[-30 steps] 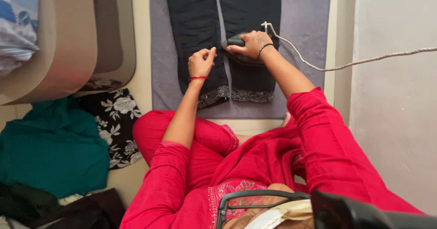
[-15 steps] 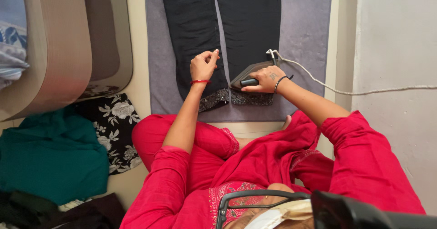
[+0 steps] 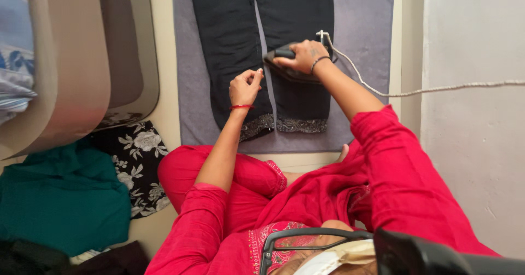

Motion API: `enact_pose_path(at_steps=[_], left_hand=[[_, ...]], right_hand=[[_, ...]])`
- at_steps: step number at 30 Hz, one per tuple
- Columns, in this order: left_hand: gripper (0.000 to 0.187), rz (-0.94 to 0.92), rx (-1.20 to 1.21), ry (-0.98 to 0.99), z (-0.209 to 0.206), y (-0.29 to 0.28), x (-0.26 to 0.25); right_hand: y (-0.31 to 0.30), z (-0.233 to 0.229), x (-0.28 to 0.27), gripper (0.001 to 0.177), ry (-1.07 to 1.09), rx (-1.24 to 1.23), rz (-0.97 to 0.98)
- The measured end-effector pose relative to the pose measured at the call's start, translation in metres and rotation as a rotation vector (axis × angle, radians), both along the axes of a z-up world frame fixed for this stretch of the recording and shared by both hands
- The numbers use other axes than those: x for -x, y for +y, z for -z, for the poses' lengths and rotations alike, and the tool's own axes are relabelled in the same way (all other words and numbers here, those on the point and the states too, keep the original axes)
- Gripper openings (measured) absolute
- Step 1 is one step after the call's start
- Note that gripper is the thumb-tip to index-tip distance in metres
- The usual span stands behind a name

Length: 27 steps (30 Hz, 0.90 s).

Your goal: The person irons a pair of black pants on a gray cloth laid out on the floor. They use an electric iron to smooth the fabric, adjusting the pants and ironing different sections including the legs and waist area.

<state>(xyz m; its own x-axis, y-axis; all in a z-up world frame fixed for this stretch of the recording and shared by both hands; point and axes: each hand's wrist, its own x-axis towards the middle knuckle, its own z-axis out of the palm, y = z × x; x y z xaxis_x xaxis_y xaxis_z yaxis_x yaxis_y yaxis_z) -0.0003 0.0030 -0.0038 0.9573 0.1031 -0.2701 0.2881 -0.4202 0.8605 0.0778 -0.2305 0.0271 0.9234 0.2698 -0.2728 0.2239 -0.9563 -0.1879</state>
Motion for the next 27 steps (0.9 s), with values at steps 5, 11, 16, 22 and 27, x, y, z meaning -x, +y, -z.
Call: enact_pose_path(at_steps=[5, 11, 16, 22, 27], left_hand=[[0.036, -0.011, -0.012, -0.019, -0.001, 0.001, -0.004], [0.034, -0.053, -0.014, -0.045, -0.002, 0.006, -0.007], [0.034, -0.108, 0.040, -0.121, 0.008, 0.007, -0.010], [0.032, -0.144, 0.103, -0.115, 0.008, 0.006, -0.010], [0.031, -0.150, 0.163, -0.096, 0.014, 0.001, -0.009]], right_hand=[[0.017, -0.008, -0.041, 0.079, 0.031, -0.058, 0.178], [0.030, -0.007, -0.044, 0.085, 0.004, -0.092, 0.333], [0.034, -0.009, -0.002, 0.086, 0.088, -0.066, 0.310], [0.038, -0.009, 0.062, 0.078, 0.209, -0.240, 0.423], [0.033, 0.010, 0.066, 0.066, 0.386, -0.551, 0.633]])
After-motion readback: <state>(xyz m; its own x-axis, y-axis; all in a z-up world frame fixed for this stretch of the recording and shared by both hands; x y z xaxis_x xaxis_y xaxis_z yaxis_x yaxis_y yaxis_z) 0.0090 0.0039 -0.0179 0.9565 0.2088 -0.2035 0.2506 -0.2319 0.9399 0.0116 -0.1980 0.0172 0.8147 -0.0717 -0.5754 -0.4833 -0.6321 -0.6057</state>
